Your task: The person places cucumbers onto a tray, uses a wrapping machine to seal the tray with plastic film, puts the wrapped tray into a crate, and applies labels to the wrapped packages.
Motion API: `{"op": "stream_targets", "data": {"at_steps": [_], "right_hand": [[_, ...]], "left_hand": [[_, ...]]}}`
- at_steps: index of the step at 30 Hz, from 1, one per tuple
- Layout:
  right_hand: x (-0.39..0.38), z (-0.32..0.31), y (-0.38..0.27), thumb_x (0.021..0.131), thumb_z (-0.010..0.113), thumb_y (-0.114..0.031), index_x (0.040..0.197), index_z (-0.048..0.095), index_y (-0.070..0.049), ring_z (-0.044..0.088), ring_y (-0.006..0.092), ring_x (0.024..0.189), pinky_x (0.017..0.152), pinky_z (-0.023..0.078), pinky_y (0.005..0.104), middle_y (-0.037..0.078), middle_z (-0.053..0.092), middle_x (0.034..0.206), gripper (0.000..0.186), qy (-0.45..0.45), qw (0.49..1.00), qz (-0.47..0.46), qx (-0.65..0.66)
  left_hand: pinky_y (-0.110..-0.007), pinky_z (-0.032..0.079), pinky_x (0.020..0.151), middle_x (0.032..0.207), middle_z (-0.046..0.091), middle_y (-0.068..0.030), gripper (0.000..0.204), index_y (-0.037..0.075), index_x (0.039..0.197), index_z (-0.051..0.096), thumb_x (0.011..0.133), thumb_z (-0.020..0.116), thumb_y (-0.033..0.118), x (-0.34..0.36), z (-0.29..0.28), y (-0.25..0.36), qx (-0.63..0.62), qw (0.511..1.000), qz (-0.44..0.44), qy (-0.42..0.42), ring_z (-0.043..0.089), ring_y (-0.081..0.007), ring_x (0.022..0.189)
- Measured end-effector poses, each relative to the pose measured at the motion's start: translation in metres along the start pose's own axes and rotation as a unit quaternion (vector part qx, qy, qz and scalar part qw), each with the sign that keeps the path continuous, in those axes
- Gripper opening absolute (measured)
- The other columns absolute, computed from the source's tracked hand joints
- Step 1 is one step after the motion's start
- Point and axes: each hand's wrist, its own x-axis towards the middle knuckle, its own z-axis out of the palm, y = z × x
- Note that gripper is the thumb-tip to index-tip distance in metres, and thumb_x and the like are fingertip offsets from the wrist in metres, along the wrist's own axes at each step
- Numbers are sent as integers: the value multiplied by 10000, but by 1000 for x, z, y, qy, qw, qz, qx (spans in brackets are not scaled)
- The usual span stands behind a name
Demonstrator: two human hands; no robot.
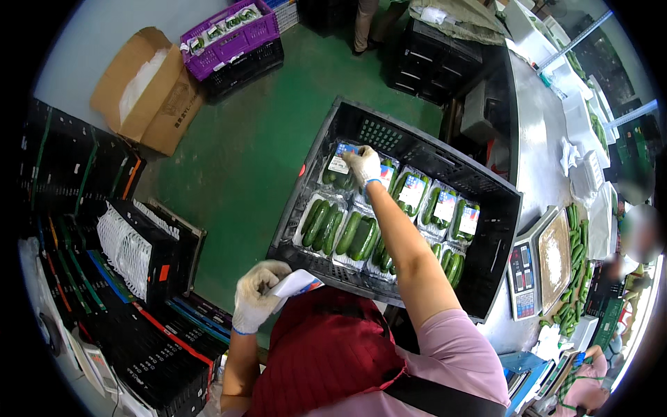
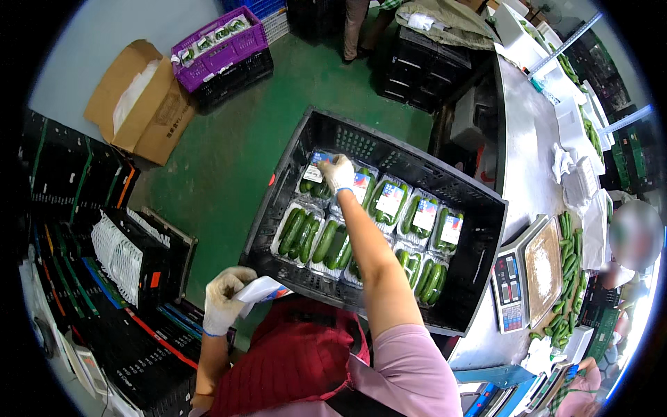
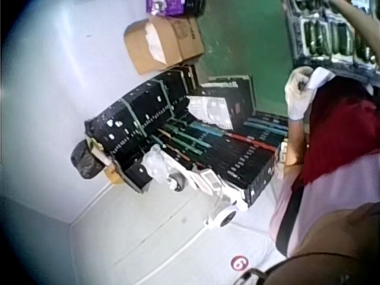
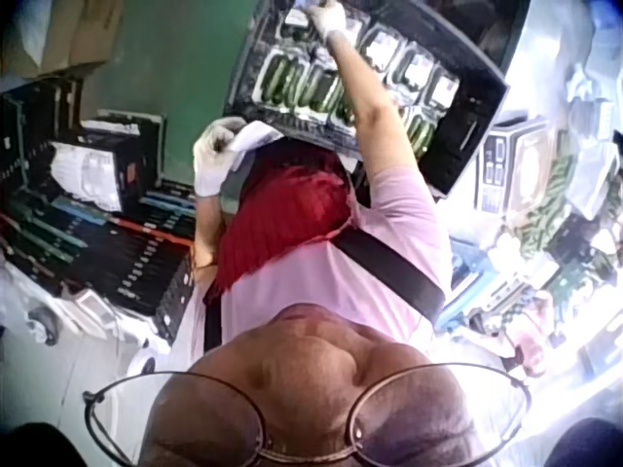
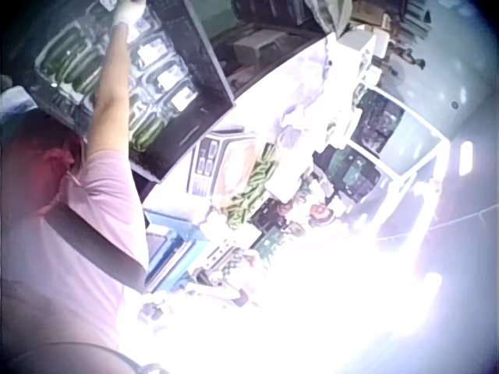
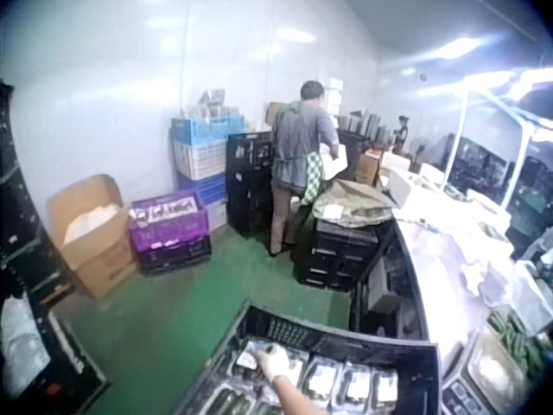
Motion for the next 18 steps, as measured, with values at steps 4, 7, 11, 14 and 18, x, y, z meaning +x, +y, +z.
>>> {"op": "stream_targets", "data": {"at_steps": [4,7,11,14,18], "right_hand": [[-42,-2,-63,751,754,-289,1220,514,8,636,415,955,850,516,454,274,643,1067,604,21,975,-6,-222],[-74,-12,-96,837,610,-134,1351,457,-69,496,460,1180,996,439,486,282,499,1292,540,-22,905,-200,-374],[-104,-18,-42,819,573,-88,1291,532,-62,352,438,1362,1087,310,616,201,485,1371,475,-122,788,-276,-537],[-152,-37,-121,856,672,-339,1207,622,-65,568,378,1140,976,471,434,205,596,1225,448,-240,899,-109,-349],[-239,-51,-192,972,586,-366,1326,524,28,595,182,1134,963,482,323,147,632,1247,533,-550,822,-5,147]], "left_hand": [[-312,544,798,1070,653,-147,245,-19,994,647,780,585,-121,-17,0,4,-137,983,-102,62,639,-180,946],[-291,556,719,1047,608,-137,423,-1,1084,684,746,465,-129,-23,-21,12,-80,992,-79,-58,630,-192,864],[-308,535,734,940,638,-108,322,35,949,706,665,621,-90,-5,-27,4,35,998,-8,-58,655,-205,830],[-317,523,722,894,646,-102,246,32,836,675,620,703,-84,-1,-41,-1,110,991,64,-41,660,-212,850],[-339,535,792,940,639,-112,198,23,792,676,633,772,-47,-2,-49,5,4,997,72,-27,657,-230,899]]}}
